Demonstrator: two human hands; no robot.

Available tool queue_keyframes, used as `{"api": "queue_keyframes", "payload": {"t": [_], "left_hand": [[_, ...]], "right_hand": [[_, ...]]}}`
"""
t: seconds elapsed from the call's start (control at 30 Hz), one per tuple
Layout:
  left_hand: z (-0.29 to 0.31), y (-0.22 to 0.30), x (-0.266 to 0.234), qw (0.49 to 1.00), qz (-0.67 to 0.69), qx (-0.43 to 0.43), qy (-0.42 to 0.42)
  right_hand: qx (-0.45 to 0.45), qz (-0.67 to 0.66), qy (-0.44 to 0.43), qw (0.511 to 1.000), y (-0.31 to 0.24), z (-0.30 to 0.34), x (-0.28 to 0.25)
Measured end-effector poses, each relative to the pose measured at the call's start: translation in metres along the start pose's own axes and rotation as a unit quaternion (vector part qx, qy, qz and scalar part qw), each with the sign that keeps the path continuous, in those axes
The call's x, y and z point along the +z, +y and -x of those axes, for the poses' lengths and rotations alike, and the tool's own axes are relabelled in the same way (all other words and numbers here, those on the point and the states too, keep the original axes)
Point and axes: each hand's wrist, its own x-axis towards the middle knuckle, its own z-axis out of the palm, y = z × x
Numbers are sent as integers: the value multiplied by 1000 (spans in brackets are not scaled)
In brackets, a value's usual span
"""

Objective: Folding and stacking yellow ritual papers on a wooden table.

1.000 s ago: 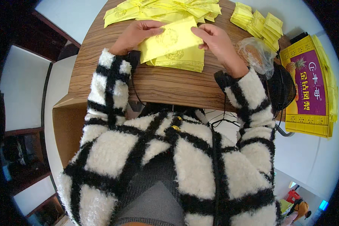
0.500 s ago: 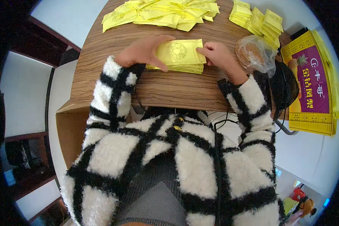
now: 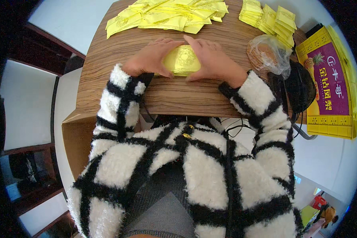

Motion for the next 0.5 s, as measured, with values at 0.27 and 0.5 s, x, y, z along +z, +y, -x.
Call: {"api": "queue_keyframes", "payload": {"t": [0.27, 0.5], "left_hand": [[-1, -7, 4, 996, 67, -36, -43], [15, -24, -5, 984, 160, -75, -29]], "right_hand": [[-2, -29, -74, 997, 8, -5, 9], [-10, -49, -75, 996, 11, -4, 17]]}}
